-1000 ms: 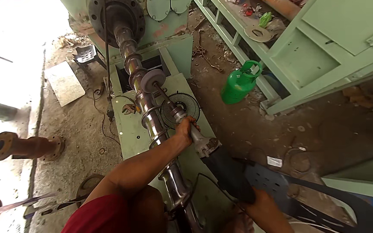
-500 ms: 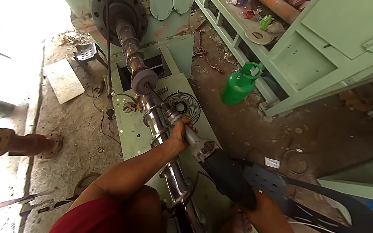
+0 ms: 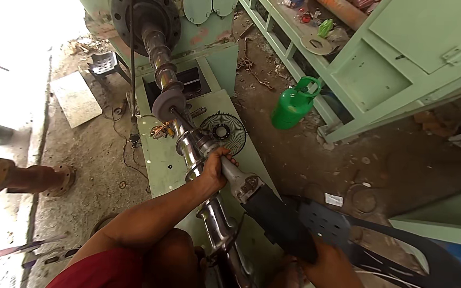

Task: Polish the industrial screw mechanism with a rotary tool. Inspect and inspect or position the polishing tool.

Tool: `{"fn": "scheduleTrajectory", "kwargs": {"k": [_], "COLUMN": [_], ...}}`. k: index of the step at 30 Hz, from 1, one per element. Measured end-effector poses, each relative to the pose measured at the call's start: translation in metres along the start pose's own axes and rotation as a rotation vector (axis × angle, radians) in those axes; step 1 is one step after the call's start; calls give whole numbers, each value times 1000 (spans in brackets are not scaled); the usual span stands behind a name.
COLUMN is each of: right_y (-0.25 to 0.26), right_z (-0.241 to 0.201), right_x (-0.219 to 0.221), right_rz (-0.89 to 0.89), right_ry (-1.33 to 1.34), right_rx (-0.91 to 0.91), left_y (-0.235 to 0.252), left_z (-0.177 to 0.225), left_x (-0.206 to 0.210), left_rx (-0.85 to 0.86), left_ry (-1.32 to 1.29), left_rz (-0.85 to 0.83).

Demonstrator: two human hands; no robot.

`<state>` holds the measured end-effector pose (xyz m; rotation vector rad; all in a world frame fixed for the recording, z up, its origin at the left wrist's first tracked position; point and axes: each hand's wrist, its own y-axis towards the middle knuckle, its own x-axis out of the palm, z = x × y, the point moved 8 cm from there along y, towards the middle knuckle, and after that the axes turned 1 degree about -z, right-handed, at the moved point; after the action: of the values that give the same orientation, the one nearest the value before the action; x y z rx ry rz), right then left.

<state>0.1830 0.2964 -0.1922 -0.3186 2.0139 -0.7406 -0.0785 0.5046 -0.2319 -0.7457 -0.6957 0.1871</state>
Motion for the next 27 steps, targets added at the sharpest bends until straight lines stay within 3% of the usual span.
{"fn": "scheduleTrajectory", "kwargs": {"k": [27], "right_y": [5], "right_z": [0], "right_x": [4], "right_rz": [-19], "right_ry": [-2], "right_rx": [-17], "left_y": [-5], "left_z": [3], "left_x": [-4], "left_rx": [-9], "left_ry": [11], "left_rz": [35]}}
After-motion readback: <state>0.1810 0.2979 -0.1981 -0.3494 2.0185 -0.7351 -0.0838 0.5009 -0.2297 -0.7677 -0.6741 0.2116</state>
